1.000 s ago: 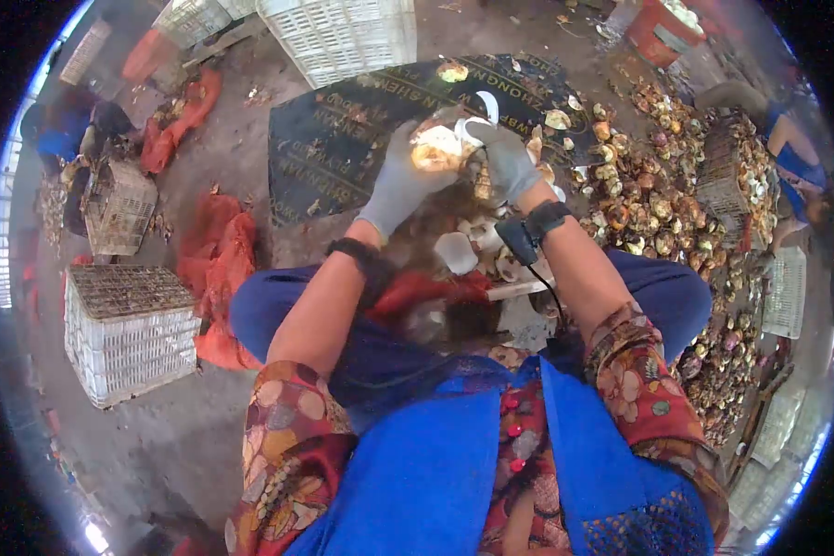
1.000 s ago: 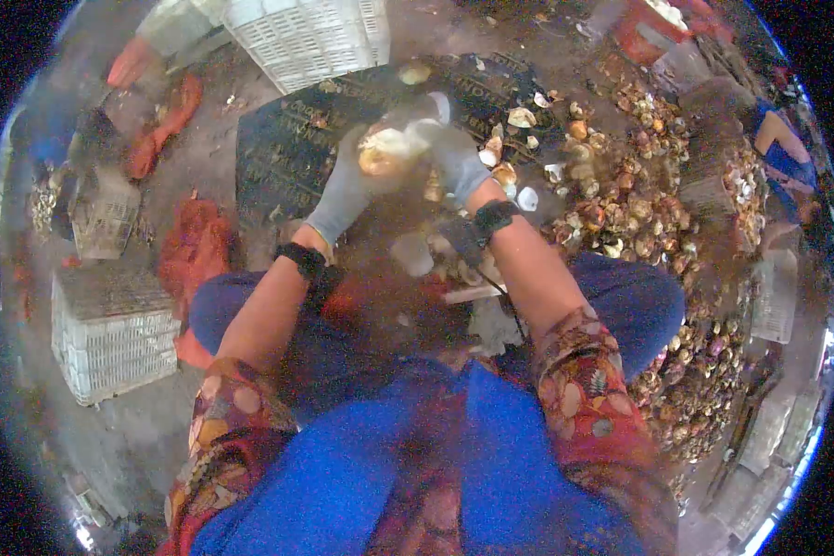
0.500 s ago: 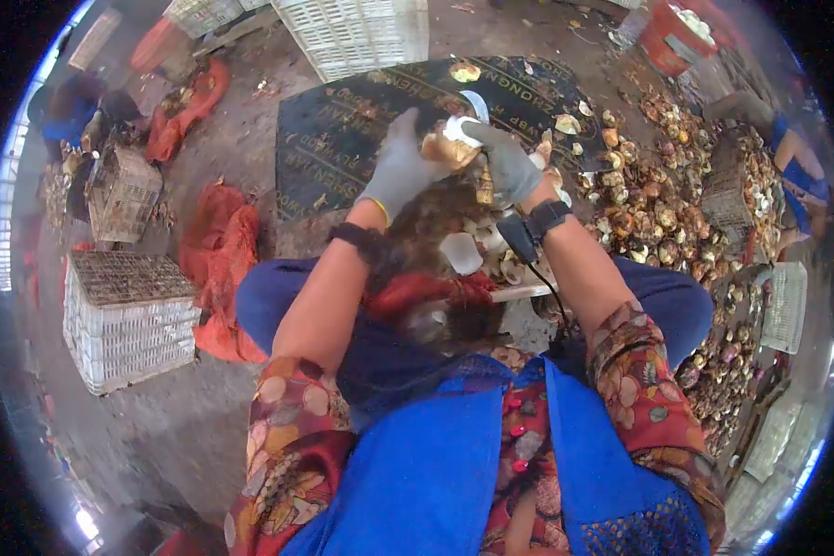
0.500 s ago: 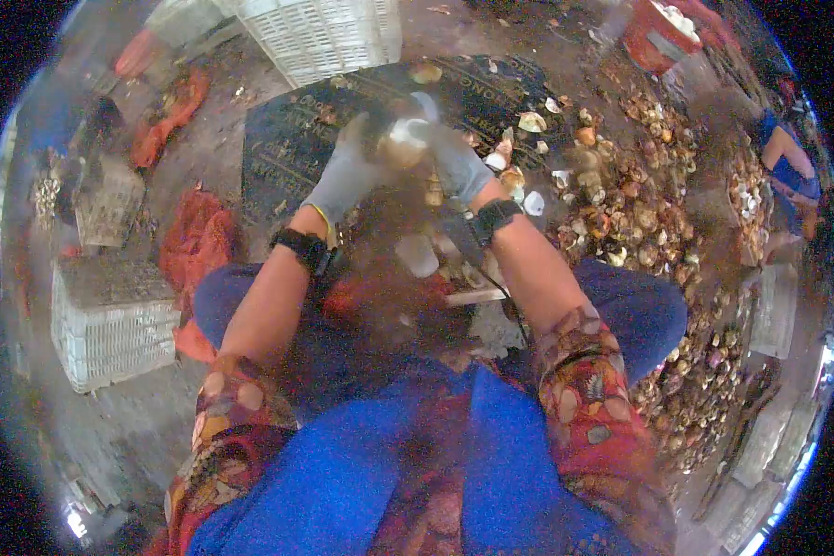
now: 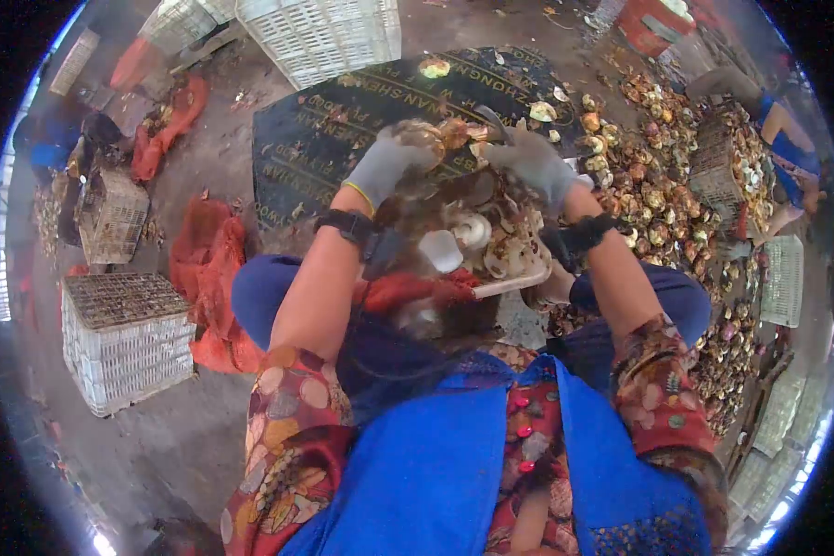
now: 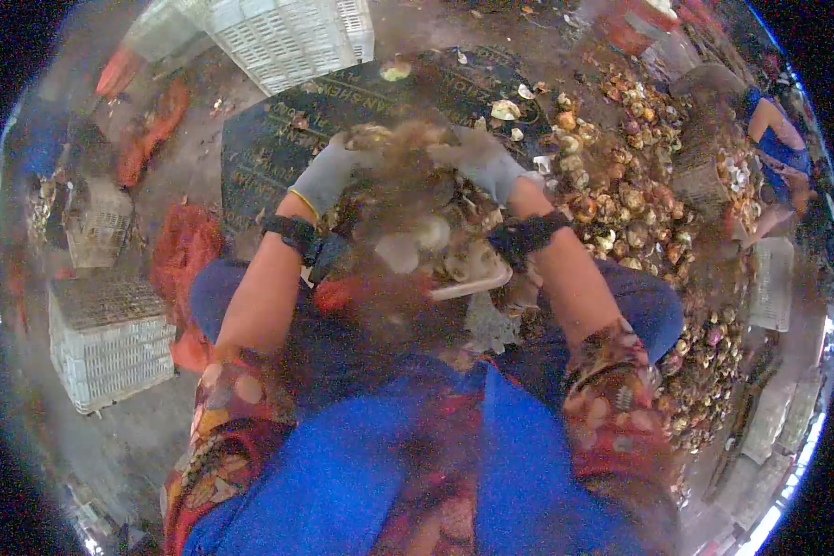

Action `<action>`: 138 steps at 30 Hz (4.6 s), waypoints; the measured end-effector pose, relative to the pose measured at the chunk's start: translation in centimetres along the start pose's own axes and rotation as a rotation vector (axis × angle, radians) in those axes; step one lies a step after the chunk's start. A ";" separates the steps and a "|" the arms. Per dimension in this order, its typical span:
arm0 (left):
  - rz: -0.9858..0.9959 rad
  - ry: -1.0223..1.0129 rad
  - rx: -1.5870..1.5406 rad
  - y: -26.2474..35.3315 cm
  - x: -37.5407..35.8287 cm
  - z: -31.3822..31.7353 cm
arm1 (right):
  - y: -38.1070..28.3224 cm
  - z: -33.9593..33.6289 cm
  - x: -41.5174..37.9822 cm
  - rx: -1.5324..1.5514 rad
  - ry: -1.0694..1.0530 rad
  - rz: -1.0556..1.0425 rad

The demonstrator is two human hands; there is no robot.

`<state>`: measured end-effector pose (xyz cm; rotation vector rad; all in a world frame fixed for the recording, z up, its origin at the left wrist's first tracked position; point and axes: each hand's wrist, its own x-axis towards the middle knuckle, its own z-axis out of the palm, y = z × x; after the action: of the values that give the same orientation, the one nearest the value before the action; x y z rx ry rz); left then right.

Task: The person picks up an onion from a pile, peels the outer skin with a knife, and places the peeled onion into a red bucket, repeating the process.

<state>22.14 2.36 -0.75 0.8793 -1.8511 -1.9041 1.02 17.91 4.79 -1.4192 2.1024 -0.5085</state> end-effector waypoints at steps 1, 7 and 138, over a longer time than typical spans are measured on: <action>-0.168 0.092 -0.106 1.2 -1.1 0.4 | -1.5 0.7 0.1 0.368 -0.024 0.052; -0.032 0.071 -0.280 1.5 -2.4 1.1 | -1.4 6.9 3.6 0.225 0.237 -0.335; 0.239 -0.079 -0.952 14.7 -2.9 4.0 | -8.0 -8.6 -3.4 -0.040 0.477 -0.738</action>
<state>19.20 5.99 14.10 0.2448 -0.8058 -2.2877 2.39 18.11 16.98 -2.2718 1.8521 -1.1876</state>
